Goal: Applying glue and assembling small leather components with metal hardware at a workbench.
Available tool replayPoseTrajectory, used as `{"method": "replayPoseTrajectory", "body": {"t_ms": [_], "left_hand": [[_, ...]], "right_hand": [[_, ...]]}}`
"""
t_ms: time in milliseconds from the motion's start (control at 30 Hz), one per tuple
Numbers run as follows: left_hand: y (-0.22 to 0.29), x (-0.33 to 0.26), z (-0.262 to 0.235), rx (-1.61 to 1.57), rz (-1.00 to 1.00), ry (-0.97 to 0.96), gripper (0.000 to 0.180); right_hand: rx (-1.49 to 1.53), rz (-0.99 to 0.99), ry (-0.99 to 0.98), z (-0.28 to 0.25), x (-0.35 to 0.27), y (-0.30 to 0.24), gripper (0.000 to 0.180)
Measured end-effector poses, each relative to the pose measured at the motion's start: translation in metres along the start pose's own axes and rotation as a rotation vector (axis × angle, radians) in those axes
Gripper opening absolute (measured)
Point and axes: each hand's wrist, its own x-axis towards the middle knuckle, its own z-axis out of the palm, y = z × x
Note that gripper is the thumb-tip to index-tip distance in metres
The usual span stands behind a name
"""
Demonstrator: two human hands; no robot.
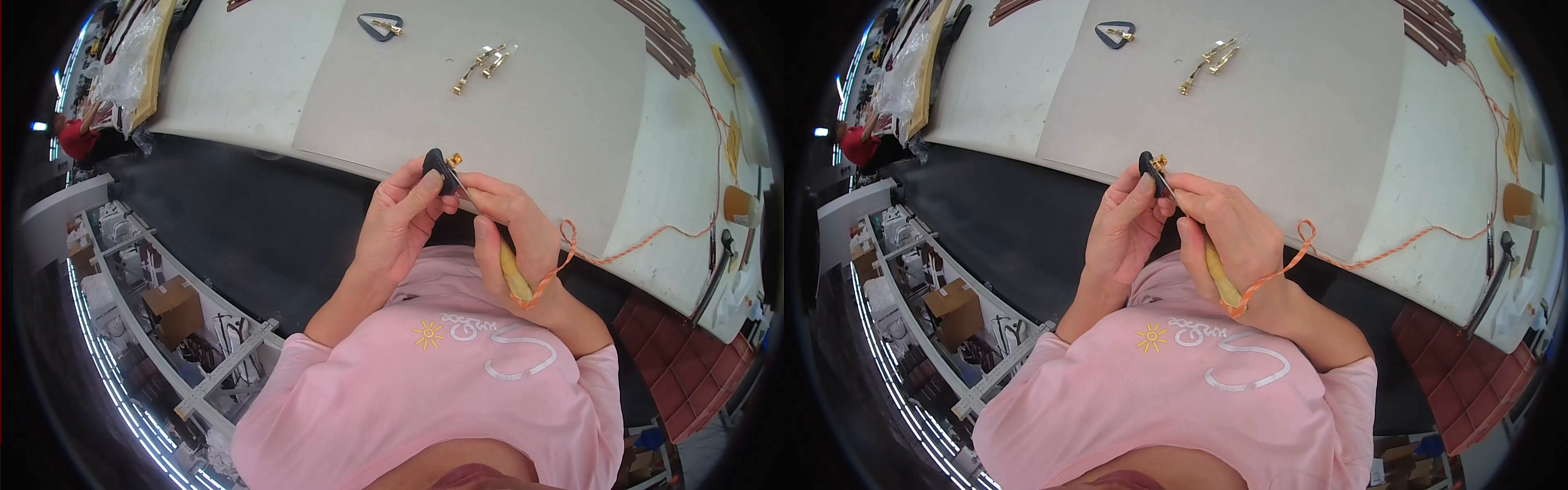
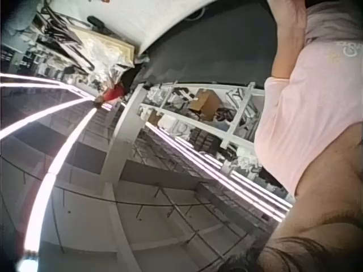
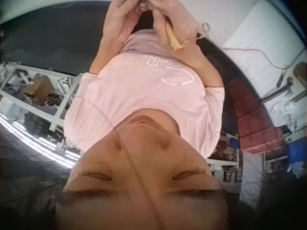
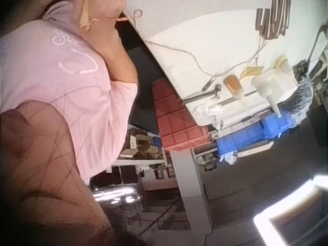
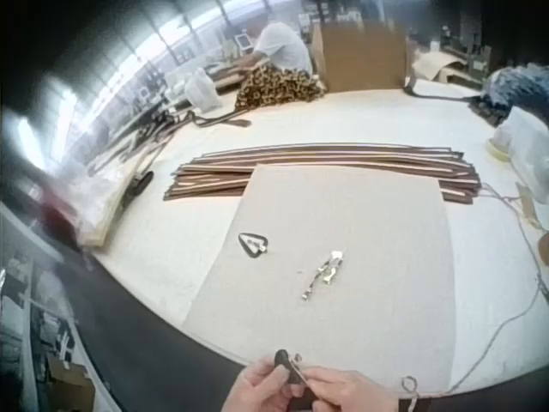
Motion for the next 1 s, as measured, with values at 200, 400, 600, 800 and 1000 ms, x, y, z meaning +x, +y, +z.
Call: {"method": "replayPoseTrajectory", "body": {"t_ms": [200, 400, 600, 800, 1000], "left_hand": [[-0.002, 0.0, 0.001, 0.008, 0.013, 0.002, 0.016], [-0.003, 0.0, -0.001, 0.057, 0.031, 0.003, 0.017], [-0.003, 0.0, 0.0, 0.105, 0.029, 0.002, 0.019], [-0.001, 0.0, 0.002, 0.147, 0.012, 0.007, 0.019], [0.0, -0.001, 0.003, 0.134, 0.025, 0.01, 0.018]], "right_hand": [[0.009, 0.015, 0.008, -0.002, 0.002, -0.001, 0.02], [0.05, 0.12, -0.049, -0.013, 0.006, -0.008, 0.017], [0.131, 0.254, -0.113, -0.022, 0.012, -0.014, 0.014], [0.177, 0.363, -0.202, -0.033, 0.024, -0.019, 0.008], [0.085, 0.351, -0.336, -0.038, 0.031, -0.02, 0.007]]}}
